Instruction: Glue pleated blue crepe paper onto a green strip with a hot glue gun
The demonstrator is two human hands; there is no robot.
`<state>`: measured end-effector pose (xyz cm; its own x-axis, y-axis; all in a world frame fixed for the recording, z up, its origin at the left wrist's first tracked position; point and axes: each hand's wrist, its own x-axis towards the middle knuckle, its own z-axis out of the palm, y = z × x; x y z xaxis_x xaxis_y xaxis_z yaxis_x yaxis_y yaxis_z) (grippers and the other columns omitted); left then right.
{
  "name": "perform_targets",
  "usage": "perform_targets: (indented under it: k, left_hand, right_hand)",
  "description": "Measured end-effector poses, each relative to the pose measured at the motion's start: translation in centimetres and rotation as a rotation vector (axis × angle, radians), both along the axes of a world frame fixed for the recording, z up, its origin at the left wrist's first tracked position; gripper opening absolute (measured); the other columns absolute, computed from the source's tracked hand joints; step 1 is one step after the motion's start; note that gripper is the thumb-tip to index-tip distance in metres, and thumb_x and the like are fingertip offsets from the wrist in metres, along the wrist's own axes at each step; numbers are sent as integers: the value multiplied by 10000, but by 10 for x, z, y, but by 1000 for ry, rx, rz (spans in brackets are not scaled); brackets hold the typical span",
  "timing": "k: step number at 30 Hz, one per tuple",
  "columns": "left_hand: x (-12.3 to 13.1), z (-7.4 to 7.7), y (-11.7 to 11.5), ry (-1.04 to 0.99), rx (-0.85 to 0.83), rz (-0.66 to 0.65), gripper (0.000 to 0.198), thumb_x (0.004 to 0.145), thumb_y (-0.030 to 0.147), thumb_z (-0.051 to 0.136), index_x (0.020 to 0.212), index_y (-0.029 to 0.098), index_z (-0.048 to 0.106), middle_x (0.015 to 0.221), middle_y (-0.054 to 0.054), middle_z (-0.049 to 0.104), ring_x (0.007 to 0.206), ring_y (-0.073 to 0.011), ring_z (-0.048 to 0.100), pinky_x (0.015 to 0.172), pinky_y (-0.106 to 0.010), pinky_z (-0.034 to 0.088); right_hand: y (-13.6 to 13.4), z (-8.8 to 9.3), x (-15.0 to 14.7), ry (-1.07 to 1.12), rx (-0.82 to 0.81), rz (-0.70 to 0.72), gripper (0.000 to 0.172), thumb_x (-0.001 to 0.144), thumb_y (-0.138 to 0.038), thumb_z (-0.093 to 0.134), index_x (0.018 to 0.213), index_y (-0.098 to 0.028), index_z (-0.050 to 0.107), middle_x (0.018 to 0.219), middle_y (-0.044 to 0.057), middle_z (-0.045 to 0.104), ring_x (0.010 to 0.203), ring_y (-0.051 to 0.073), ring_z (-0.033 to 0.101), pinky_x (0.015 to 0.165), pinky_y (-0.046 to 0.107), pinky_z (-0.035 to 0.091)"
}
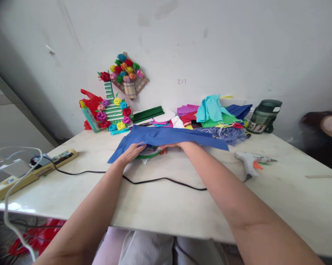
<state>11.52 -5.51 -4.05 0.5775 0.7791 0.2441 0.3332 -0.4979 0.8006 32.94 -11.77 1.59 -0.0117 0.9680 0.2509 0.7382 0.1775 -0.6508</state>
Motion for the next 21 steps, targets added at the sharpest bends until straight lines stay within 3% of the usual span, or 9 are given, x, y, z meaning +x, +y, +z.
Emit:
perform_targets:
  k: [3,4,7,9,10,12,15,18,21]
  left_hand:
    - [3,3,-1,61,0,39,505,757,540,464,1071,192,653,1091,-12,648,1077,-281,537,971,-339,362]
    - [4,4,-3,88,-3,50,551,753,566,452,1103,181,635,1124,-24,632,1092,-284,527,971,-340,358]
    - [6,9,-6,166,-28,109,654,736,616,430,1156,144,597,1184,-70,593,1124,-295,500,961,-347,354]
    - [6,10,-7,183,-44,159,644,718,621,455,1124,148,618,1165,-77,605,1133,-300,490,945,-341,358]
    - [6,11,-7,177,-46,177,618,708,618,475,1088,159,638,1136,-72,622,1130,-301,490,932,-336,363]
    - [6,11,-8,135,-46,193,549,690,611,506,980,178,679,1024,-60,668,1088,-301,511,883,-326,383]
    - [5,12,-10,44,-60,200,464,675,608,532,774,183,690,768,-52,672,928,-283,562,761,-314,404]
    - [6,15,-11,7,-97,197,418,672,599,545,599,194,619,566,-23,563,717,-229,541,641,-299,365]
    - [8,18,-12,46,-141,207,456,692,602,514,470,205,480,450,18,386,525,-153,398,547,-292,273]
  right_hand:
    - [-3,21,8,13,-147,254,331,672,-472,633,741,-155,694,759,42,692,744,169,611,746,288,446]
    - [0,26,9,96,-64,243,395,717,-517,571,722,-139,685,733,55,682,738,169,610,746,292,443]
    - [17,31,11,228,257,-88,488,806,-570,403,867,-162,665,878,61,674,849,185,589,797,327,419]
    - [33,27,13,63,349,-367,442,829,-523,392,957,-190,654,1016,67,646,997,225,530,883,388,361]
    - [41,22,15,-64,362,-439,422,834,-505,395,1010,-212,643,1096,66,619,1080,247,474,929,427,311]
    - [53,10,23,-264,288,-468,422,855,-489,360,1119,-262,599,1241,47,542,1186,262,379,986,483,211]
    - [62,-11,45,-447,-14,-373,493,896,-494,215,1200,-290,546,1291,34,506,1222,259,364,1007,521,129]
    - [63,-25,67,-595,-290,-302,566,893,-512,203,1171,-202,585,1248,111,538,1165,274,441,972,460,230]
    - [57,-24,77,-663,-296,-369,475,862,-479,348,1053,-167,651,1144,142,601,1068,272,512,918,406,292]
